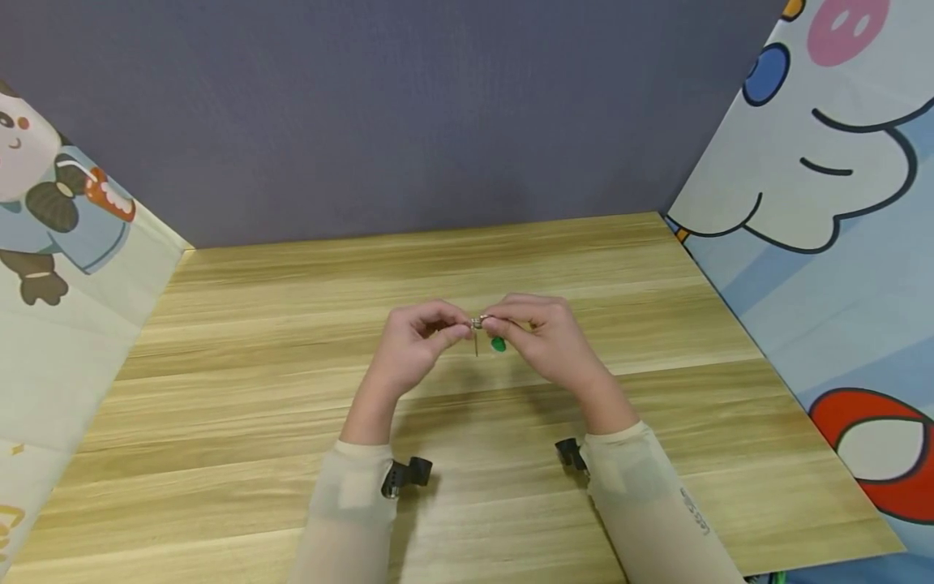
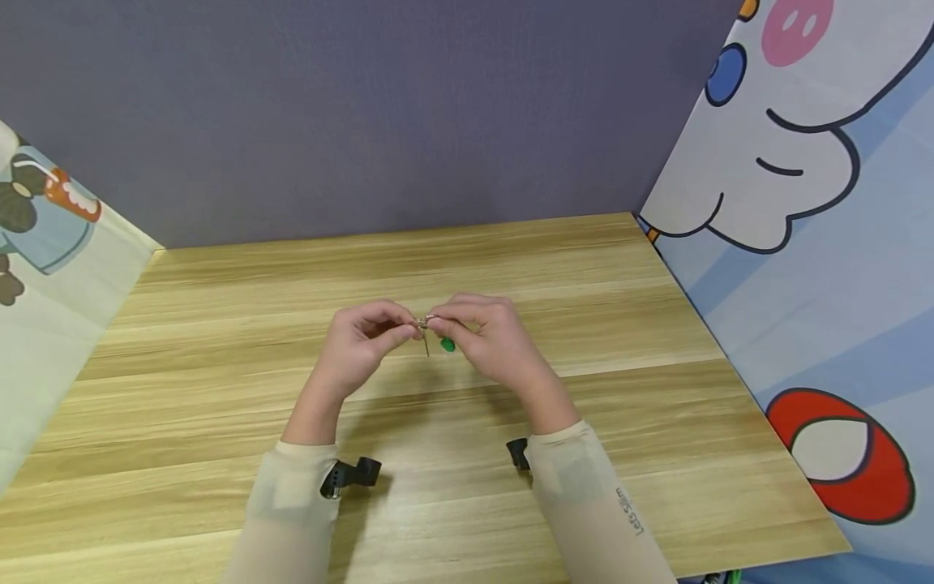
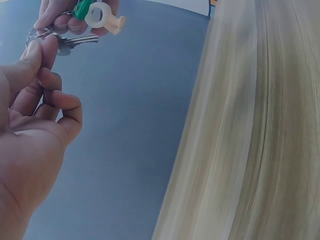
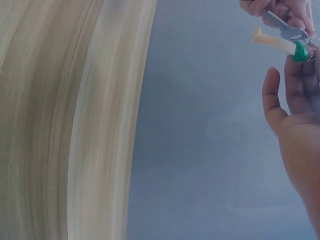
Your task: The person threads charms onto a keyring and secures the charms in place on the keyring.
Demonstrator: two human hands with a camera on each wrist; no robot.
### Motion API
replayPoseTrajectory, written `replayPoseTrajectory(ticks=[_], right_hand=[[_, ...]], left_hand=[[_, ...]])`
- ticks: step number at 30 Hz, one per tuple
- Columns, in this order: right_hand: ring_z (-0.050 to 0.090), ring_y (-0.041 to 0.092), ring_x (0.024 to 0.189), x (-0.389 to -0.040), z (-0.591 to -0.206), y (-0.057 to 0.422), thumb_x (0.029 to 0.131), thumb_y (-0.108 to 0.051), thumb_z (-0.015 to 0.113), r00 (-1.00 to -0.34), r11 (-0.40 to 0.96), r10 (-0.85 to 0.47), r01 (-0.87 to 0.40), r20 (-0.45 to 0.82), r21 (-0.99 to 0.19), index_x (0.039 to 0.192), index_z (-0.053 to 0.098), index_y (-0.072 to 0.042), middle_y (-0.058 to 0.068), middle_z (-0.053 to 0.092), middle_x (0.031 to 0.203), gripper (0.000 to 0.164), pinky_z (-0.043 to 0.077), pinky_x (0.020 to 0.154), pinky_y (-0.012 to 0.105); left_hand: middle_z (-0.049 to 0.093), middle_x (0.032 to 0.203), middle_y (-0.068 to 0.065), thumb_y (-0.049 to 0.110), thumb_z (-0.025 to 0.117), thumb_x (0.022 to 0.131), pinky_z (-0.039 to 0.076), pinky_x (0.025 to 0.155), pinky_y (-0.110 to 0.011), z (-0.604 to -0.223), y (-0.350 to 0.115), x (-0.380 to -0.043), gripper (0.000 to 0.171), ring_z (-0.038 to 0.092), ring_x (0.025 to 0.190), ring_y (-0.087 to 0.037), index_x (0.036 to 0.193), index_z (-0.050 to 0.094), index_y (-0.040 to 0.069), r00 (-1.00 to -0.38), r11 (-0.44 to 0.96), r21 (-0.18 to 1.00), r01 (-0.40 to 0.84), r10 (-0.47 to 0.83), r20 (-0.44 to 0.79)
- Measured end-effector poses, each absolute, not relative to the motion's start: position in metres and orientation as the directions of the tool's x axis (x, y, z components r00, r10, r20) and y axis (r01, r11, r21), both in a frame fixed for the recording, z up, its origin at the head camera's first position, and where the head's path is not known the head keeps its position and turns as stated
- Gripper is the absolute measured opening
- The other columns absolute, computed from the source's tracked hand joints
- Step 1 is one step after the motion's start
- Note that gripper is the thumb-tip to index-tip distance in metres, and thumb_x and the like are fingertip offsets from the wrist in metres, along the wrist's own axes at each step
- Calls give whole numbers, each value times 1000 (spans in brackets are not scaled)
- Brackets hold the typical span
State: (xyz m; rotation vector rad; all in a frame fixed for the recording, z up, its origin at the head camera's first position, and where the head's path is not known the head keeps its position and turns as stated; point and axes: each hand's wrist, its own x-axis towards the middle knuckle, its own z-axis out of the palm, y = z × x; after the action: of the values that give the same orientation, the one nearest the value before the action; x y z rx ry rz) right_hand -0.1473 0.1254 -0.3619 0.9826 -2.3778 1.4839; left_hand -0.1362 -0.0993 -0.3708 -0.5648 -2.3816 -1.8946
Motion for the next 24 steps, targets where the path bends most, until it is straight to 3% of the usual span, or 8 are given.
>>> replayPoseTrajectory(ticks=[5, 14, 19, 24], right_hand=[[71, 12, 87, -147, -362, 123, 100, -7, 73, -771, 297, -430, -612, 469, -733, 105, 84, -10, 1, 80, 96, 13, 57, 84, 27], [71, 13, 85, -147, -360, 121, 100, -8, 73, -762, 369, -434, -638, 482, -676, 106, 83, -8, 1, 80, 95, 12, 59, 83, 31], [65, 9, 75, -149, -359, 121, 98, -7, 75, -692, 417, -492, -720, 528, -555, 103, 83, -8, 1, 79, 91, 10, 56, 72, 28], [62, 10, 71, -149, -358, 119, 98, -5, 74, -606, 439, -557, -795, 568, -419, 104, 82, -6, 4, 79, 91, 10, 54, 65, 27]], left_hand=[[79, 97, -14, 8, 74, 100, 55, 74, -28, -372, -101, -136, 5, 70, 85, -15, 100, 79, 5, -933, 191, 932, 307, 254, 255], [77, 91, -8, 18, 75, 101, 50, 71, -35, -368, -105, -135, 8, 60, 78, -19, 104, 80, 13, -905, 339, 848, 408, 273, 327], [76, 90, 1, 17, 75, 101, 48, 68, -30, -364, -106, -135, 7, 56, 75, -17, 103, 81, 14, -865, 423, 760, 494, 330, 379], [75, 92, -2, 15, 74, 101, 47, 66, -28, -360, -106, -135, 7, 54, 73, -15, 105, 80, 12, -847, 476, 708, 521, 387, 364]])
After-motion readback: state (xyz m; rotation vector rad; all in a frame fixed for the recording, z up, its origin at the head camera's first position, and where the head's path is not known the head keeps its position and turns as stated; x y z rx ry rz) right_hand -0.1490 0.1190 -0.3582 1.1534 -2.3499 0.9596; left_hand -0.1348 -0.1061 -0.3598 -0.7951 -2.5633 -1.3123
